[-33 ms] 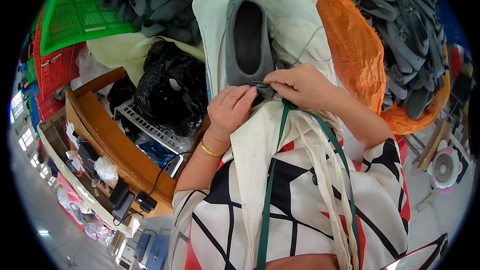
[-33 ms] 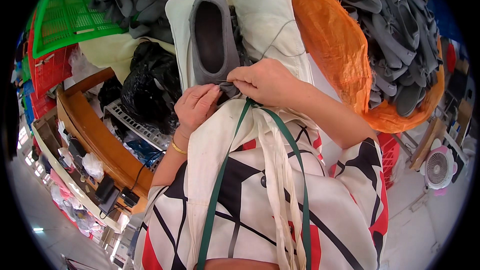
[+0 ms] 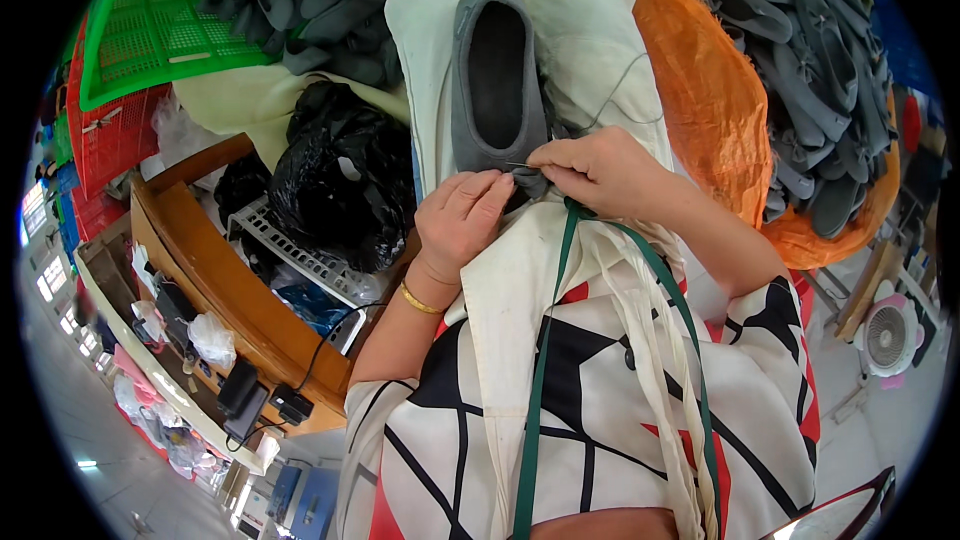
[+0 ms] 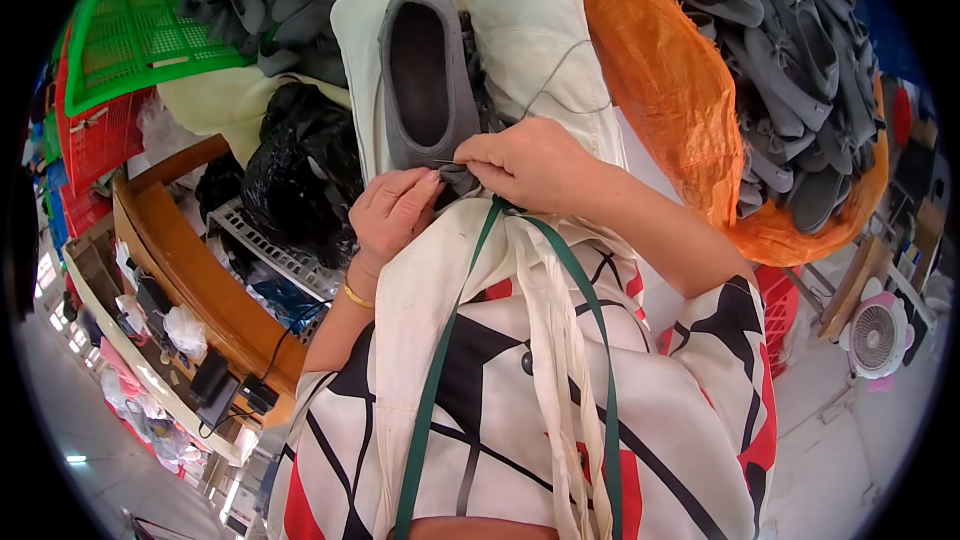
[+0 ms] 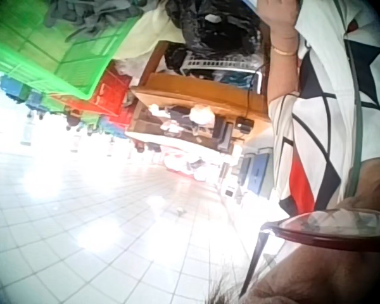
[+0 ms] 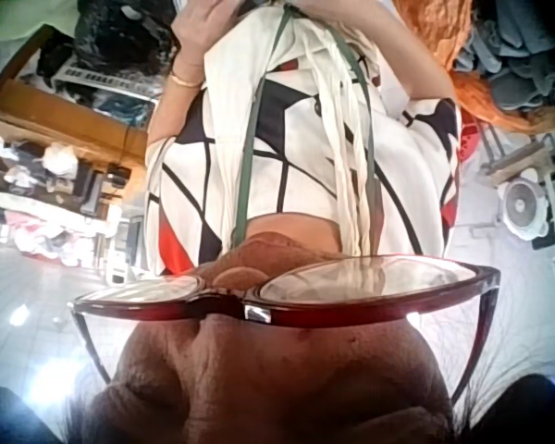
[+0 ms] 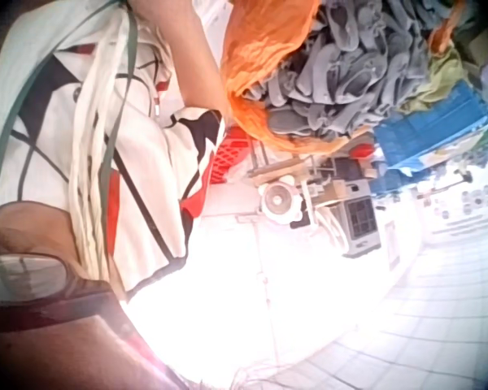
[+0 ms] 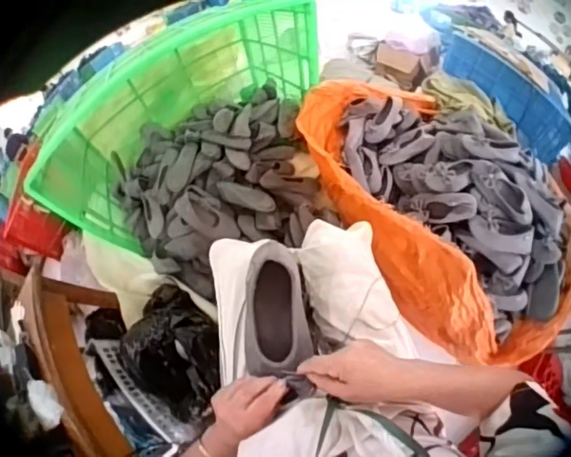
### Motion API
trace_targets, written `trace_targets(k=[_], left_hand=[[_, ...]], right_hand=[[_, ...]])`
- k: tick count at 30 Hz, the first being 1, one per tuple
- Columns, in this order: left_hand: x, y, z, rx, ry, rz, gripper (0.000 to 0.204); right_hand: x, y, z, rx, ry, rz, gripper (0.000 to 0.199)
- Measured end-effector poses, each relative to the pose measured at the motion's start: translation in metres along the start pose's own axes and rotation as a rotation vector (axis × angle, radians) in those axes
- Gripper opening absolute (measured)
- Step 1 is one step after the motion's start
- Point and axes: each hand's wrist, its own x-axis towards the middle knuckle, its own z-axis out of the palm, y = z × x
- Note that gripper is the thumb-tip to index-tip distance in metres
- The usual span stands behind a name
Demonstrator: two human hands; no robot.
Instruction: The person is sewing a grey slipper using a needle and thread. They repeatedly pull the thread through the fabric to secure the slipper's structure. The person handles the slipper and thread throughout the process, working in a setting with piles of similar footwear.
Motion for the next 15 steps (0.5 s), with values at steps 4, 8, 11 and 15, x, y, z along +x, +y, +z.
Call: trace_targets(k=[4, 8, 11, 15], left_hand=[[0.0012, -0.0001, -0.0005, -0.013, -0.005, -0.007, 0.024], [0.0012, -0.0001, -0.0003, -0.019, -0.006, -0.006, 0.024], [0.0004, -0.0004, 0.0, -0.022, -0.008, -0.007, 0.024], [0.0005, -0.0004, -0.0002, -0.019, -0.006, -0.005, 0.024]], right_hand=[[0.0006, -0.0003, -0.0008, -0.002, 0.005, -0.023, 0.016], [0.0001, -0.0021, -0.0019, 0.004, -0.009, -0.01, 0.017], [0.0, -0.0031, -0.0025, -0.009, -0.014, 0.0, 0.017], [0.0024, -0.0054, -0.0041, -0.04, -0.038, -0.005, 0.019]])
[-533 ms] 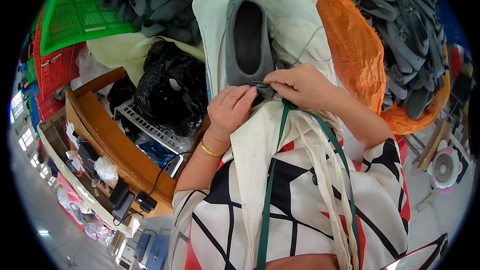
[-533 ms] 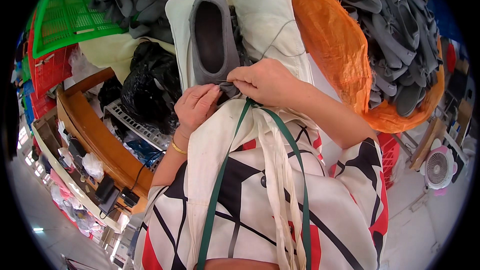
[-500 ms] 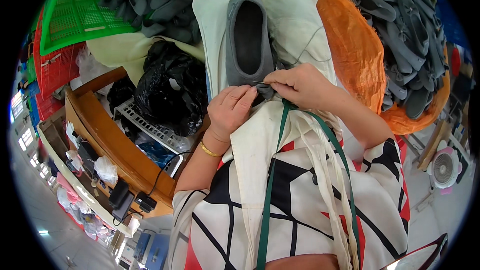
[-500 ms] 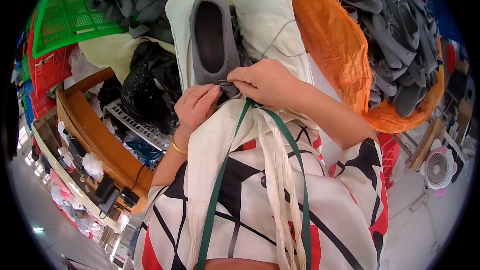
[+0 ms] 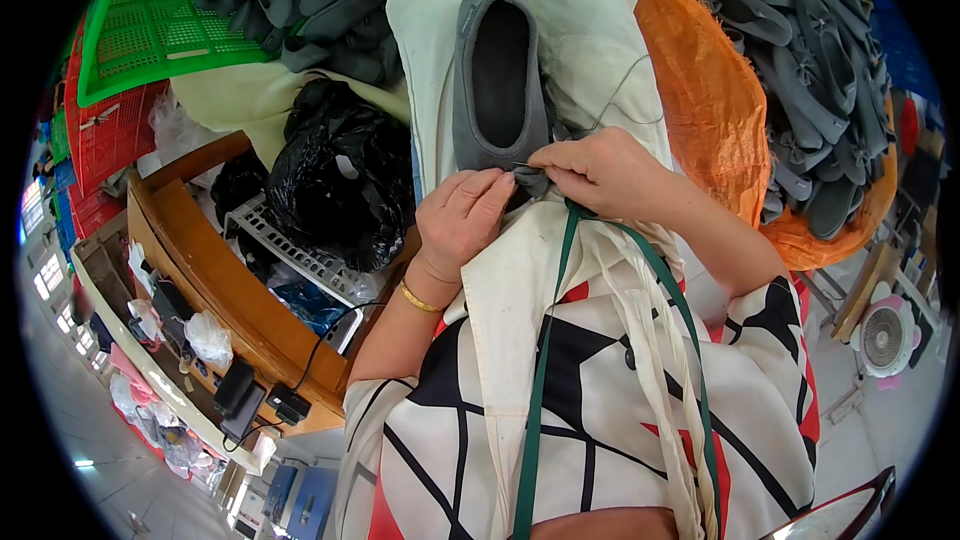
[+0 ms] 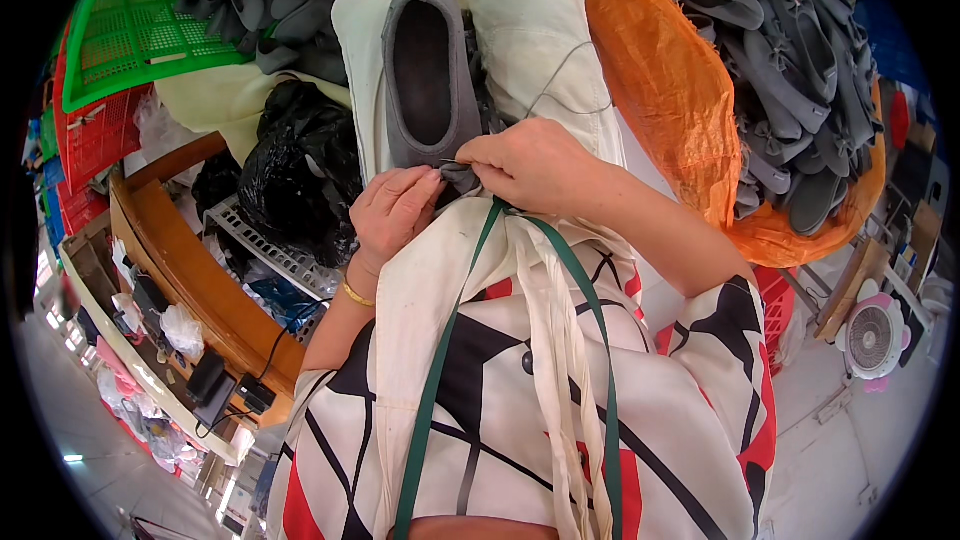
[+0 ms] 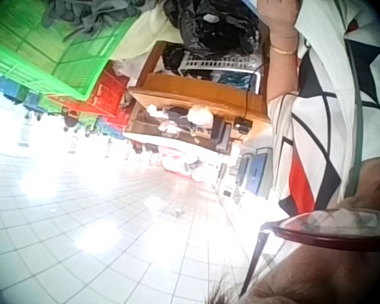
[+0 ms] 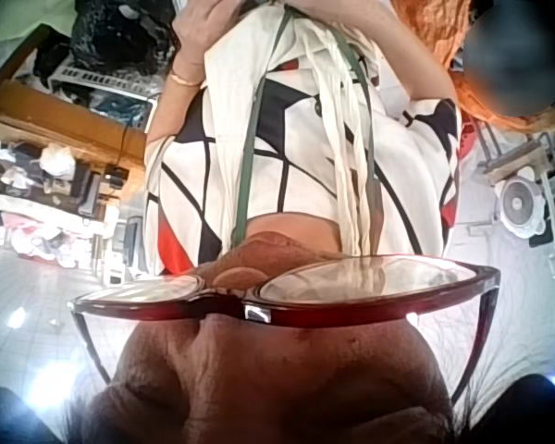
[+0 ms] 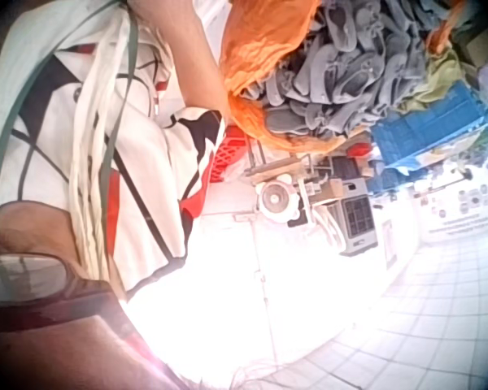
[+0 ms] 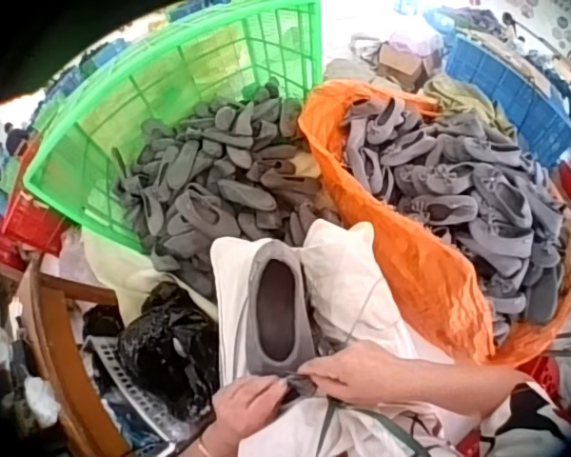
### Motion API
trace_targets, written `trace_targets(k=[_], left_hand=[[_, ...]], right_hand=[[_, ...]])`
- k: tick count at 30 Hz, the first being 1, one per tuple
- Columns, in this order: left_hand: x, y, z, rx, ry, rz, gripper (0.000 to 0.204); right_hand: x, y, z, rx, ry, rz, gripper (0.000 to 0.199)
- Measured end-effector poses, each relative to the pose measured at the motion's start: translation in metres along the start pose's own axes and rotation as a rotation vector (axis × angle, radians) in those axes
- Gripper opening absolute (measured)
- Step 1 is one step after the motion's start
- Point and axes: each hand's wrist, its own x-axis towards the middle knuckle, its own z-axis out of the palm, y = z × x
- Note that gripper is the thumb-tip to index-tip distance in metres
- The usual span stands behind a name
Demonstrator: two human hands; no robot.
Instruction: The person is sewing a grey slipper using a needle and thread. They repeatedly pull the thread through the fabric to secure the slipper's structure. The person handles the slipper and thread throughout the process, working in a setting with piles of similar footwear.
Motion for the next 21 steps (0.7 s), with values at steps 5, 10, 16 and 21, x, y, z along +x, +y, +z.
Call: trace_targets(k=[5, 10, 16, 21], left_hand=[[0.0, 0.0, 0.0, -0.016, -0.003, -0.008, 0.024], [-0.001, -0.001, 0.0, -0.014, 0.003, -0.015, 0.023], [-0.006, 0.0, 0.002, -0.025, 0.019, -0.038, 0.027], [-0.011, 0.004, 0.006, -0.039, 0.017, -0.073, 0.033]], right_hand=[[0.004, -0.004, -0.001, 0.007, -0.028, 0.02, 0.021], [0.007, -0.005, -0.005, 0.043, -0.097, 0.047, 0.021], [0.011, 0.009, 0.002, 0.129, -0.068, 0.061, 0.017], [0.015, 0.012, 0.012, 0.128, -0.07, 0.061, 0.014]])
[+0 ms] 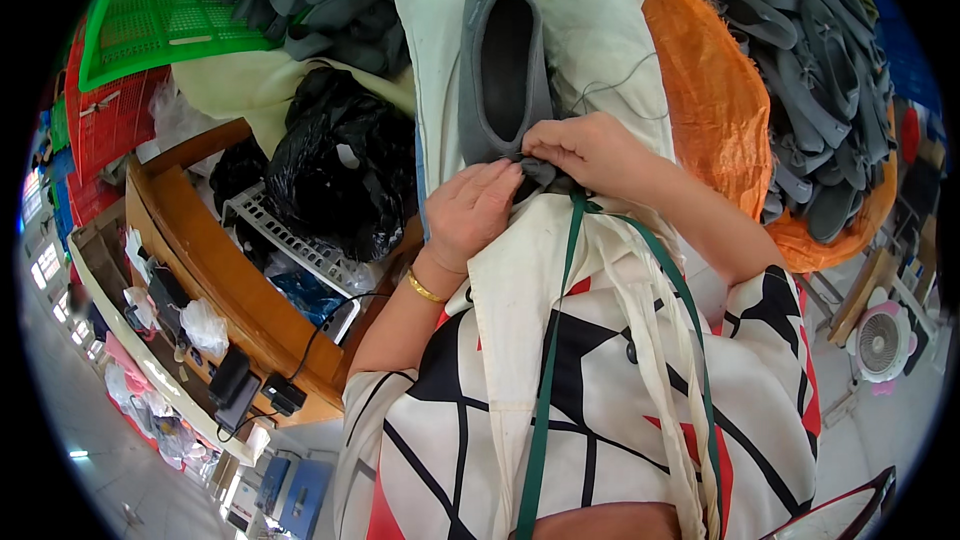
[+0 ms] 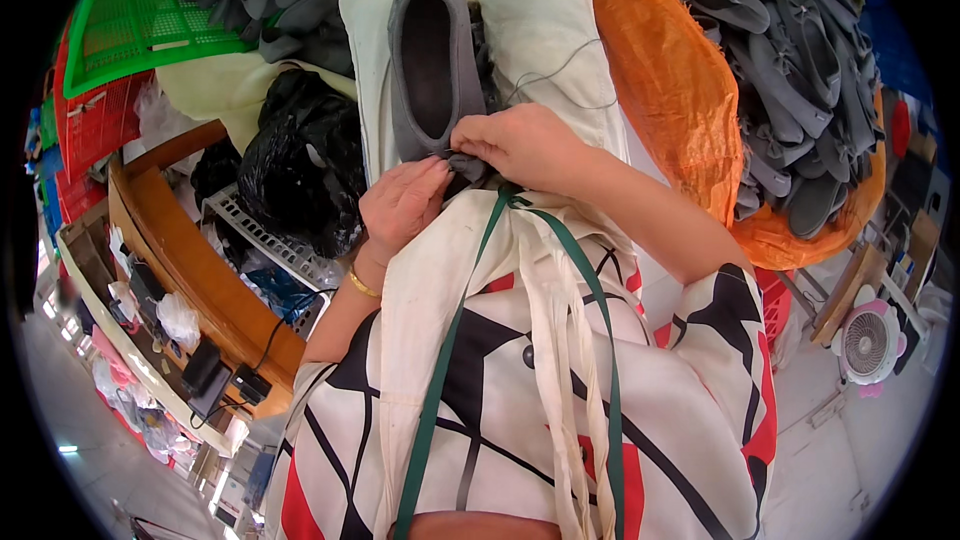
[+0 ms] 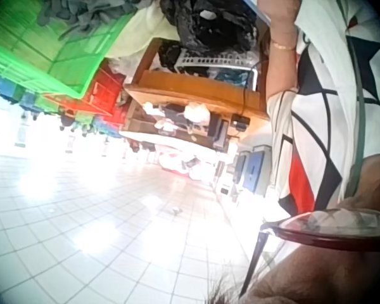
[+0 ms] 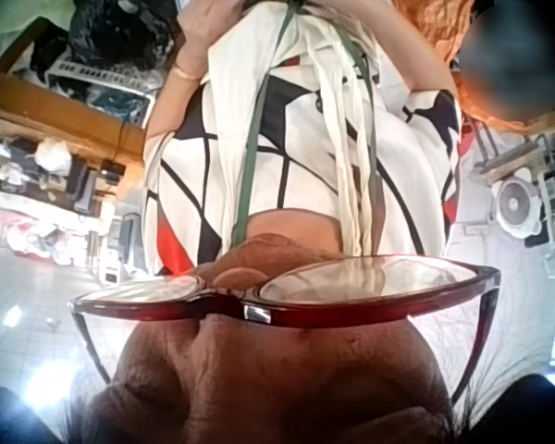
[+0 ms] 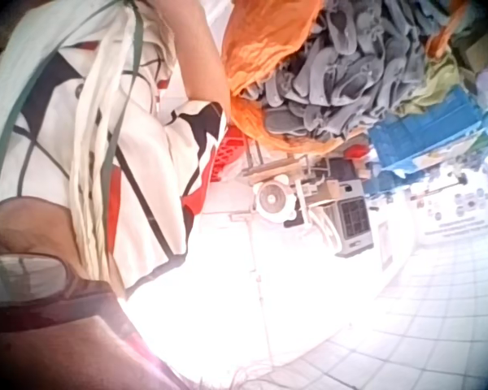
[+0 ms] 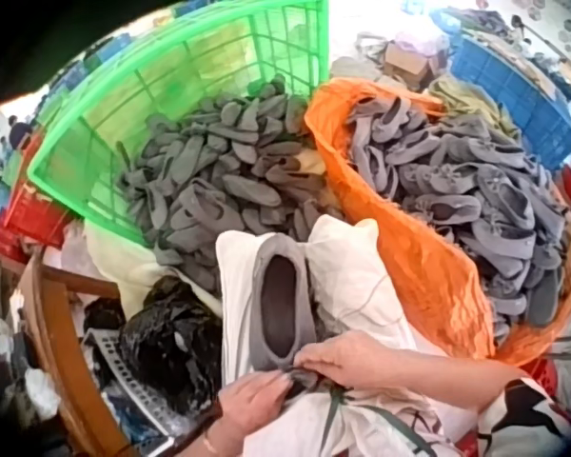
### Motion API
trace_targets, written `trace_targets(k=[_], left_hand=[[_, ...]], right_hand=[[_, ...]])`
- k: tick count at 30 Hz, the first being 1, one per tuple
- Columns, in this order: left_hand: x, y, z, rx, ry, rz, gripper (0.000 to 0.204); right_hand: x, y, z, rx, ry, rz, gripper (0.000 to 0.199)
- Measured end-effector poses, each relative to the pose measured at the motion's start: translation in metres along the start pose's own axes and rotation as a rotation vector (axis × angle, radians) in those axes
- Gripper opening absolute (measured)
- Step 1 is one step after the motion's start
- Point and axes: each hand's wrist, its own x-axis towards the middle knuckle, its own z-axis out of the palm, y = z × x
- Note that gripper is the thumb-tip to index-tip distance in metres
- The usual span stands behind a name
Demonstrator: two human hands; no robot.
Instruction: The person is sewing a grey slipper using a needle and thread. They repeatedly pull the thread through the fabric to secure the slipper's structure. The person handles the slipper and thread throughout the process, working in a setting with piles of similar footwear.
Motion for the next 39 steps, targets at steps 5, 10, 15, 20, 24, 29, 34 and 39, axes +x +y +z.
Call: trace_targets(k=[5, 10, 15, 20, 24, 29, 34, 39], left_hand=[[0.0, 0.003, 0.002, 0.079, -0.014, 0.033, 0.029], [-0.002, 0.003, 0.0, 0.158, -0.058, 0.082, 0.03], [0.001, 0.007, -0.005, 0.223, -0.111, 0.12, 0.032], [0.001, 0.01, -0.007, 0.26, -0.103, 0.131, 0.036], [-0.003, 0.003, -0.006, 0.278, -0.043, 0.169, 0.033], [0.004, 0.006, -0.003, 0.143, -0.056, 0.079, 0.032], [0.018, 0.006, -0.011, 0.048, -0.162, 0.003, 0.03], [0.03, 0.008, -0.021, 0.011, -0.277, -0.084, 0.022]], right_hand=[[0.007, -0.016, 0.012, -0.047, 0.065, 0.07, 0.016], [0.013, -0.02, 0.007, -0.231, 0.024, 0.04, 0.016], [0.018, -0.04, -0.009, -0.531, 0.09, -0.166, 0.01], [0.033, -0.034, 0.002, -0.563, -0.062, -0.202, 0.01], [0.034, -0.023, 0.007, -0.539, -0.034, -0.228, 0.012], [0.044, -0.004, 0.01, 0.937, -0.065, 0.136, 0.02], [0.032, -0.02, -0.017, 0.995, 0.14, 0.272, 0.022], [-0.002, -0.012, -0.138, 1.035, 0.385, -0.046, 0.01]])
